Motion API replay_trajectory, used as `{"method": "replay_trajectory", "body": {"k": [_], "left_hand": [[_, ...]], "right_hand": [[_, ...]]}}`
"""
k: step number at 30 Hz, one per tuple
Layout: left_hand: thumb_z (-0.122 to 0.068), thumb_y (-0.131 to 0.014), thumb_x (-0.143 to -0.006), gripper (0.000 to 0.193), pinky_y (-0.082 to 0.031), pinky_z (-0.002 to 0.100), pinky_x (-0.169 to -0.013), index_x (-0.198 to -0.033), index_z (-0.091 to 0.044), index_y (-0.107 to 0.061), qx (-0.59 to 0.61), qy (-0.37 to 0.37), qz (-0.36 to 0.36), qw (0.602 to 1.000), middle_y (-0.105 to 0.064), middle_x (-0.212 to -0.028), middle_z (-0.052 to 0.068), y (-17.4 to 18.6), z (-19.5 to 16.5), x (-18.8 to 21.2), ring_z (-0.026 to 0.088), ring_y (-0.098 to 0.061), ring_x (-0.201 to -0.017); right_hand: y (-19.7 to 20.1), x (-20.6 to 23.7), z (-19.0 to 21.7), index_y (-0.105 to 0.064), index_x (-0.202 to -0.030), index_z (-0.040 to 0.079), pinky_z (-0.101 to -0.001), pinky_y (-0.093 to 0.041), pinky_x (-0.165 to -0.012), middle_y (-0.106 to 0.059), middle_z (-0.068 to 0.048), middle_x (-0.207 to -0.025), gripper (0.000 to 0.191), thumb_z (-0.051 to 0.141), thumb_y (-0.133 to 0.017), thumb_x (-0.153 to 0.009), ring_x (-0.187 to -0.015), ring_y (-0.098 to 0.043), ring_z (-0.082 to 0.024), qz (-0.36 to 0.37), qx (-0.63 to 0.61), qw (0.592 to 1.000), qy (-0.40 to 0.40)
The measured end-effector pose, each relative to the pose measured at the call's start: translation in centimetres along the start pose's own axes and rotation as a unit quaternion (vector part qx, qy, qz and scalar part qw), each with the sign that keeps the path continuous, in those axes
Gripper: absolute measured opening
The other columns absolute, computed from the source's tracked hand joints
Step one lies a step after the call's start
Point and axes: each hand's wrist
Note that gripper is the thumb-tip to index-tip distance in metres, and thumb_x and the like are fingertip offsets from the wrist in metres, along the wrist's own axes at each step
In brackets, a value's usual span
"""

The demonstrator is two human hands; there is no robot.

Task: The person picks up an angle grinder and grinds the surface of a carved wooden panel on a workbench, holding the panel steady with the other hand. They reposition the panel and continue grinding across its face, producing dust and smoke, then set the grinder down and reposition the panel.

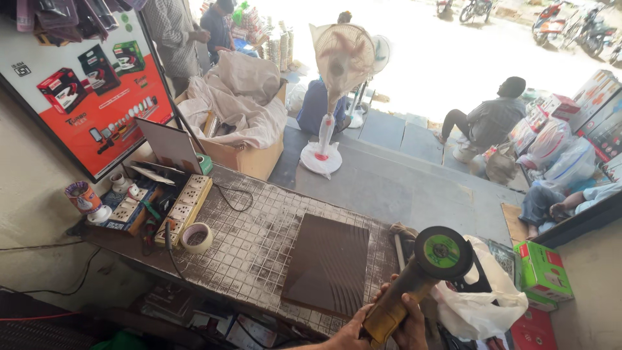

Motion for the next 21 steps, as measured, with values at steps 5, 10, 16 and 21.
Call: {"method": "replay_trajectory", "body": {"k": [5,10,16,21], "left_hand": [[-0.003,-0.070,-0.094,0.089,-0.035,0.036,-0.121,-0.162,-0.005,-0.013,0.024,0.077,-0.004,0.997,-0.048,-0.149,0.019,-0.7,-1.5,1.8,0.022,-0.046,-0.143],[-0.002,-0.064,-0.093,0.084,-0.041,0.034,-0.115,-0.163,-0.007,-0.018,0.134,0.094,-0.027,0.986,-0.055,-0.141,0.019,-1.4,-2.5,1.7,0.020,-0.053,-0.135],[-0.008,-0.068,-0.097,0.080,-0.046,0.034,-0.113,-0.160,-0.010,-0.018,0.073,0.165,-0.053,0.982,-0.053,-0.140,0.007,-1.8,-3.3,3.1,0.017,-0.054,-0.132],[-0.008,-0.066,-0.094,0.081,-0.049,0.031,-0.101,-0.160,-0.010,-0.020,0.079,0.173,-0.033,0.981,-0.059,-0.128,0.009,-0.5,-3.5,3.5,0.015,-0.059,-0.116]], "right_hand": [[-0.8,0.8,0.0,-0.042,-0.146,0.003,-0.0537,-0.054,-0.089,-0.061,-0.020,-0.112,0.072,0.028,-0.072,-0.086,-0.104,-0.064,-0.036,0.008,-0.012,1.000,-0.019],[-2.4,1.2,0.1,-0.045,-0.137,0.000,-0.0561,-0.050,-0.103,-0.061,-0.020,-0.112,0.065,0.030,-0.073,-0.087,-0.109,-0.064,-0.039,0.017,-0.033,0.999,-0.003],[-3.0,2.1,-0.5,-0.050,-0.129,0.006,-0.0511,-0.050,-0.101,-0.066,-0.021,-0.116,0.065,0.035,-0.073,-0.075,-0.111,-0.066,-0.034,-0.084,-0.037,0.995,-0.031],[-2.7,2.3,-1.8,-0.048,-0.133,0.006,-0.0517,-0.055,-0.095,-0.062,-0.017,-0.109,0.061,0.031,-0.076,-0.085,-0.104,-0.064,-0.033,-0.028,-0.073,0.997,-0.006]]}}
Point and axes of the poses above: each hand's wrist, its own x-axis away from the middle knuckle, its own y-axis out of the back of the hand, z = x × y
